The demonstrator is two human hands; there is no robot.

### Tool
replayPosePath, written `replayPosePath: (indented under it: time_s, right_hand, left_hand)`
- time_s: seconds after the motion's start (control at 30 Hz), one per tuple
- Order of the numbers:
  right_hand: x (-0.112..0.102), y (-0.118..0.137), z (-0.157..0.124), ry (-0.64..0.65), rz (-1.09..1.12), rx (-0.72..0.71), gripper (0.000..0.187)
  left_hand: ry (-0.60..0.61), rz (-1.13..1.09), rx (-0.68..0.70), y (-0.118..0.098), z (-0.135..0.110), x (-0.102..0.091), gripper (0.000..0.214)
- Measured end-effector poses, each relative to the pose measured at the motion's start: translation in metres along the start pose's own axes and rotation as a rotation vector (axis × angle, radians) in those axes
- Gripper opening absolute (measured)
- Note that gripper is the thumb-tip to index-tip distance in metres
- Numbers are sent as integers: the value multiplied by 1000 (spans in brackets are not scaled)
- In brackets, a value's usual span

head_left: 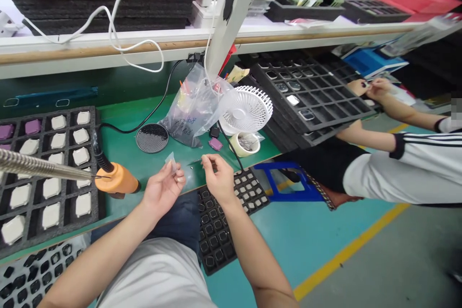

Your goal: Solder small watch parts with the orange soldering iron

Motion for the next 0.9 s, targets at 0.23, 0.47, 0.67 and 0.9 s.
replayPosePath:
  time_s: [0.23, 0.47, 0.67, 0.9]
  right_hand:
    - [17, -2, -8, 108, -143, -100, 23]
    - [20, 2, -22, 209, -233, -193, 21]
    - [20, 9, -22, 188, -156, -184, 22]
    - [25, 51, -25, 181, 132, -145, 26]
  left_hand:
    - [-39, -5, -11, -8, -3, -9, 14]
    - [-43, 42, -15, -8, -2, -18, 14]
    - [-10, 95, 11, -15, -4, -17, 14]
    - [31, 213, 109, -17, -7, -14, 17]
Point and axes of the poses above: each hand's wrist, its own z-axis towards the middle knuckle, its own x-axis out of the palm, y = z × x, the point moved 9 cm from there along z, towards the middle knuckle, and after that the axes turned 5 degrees about y, right-handed, at the moved point
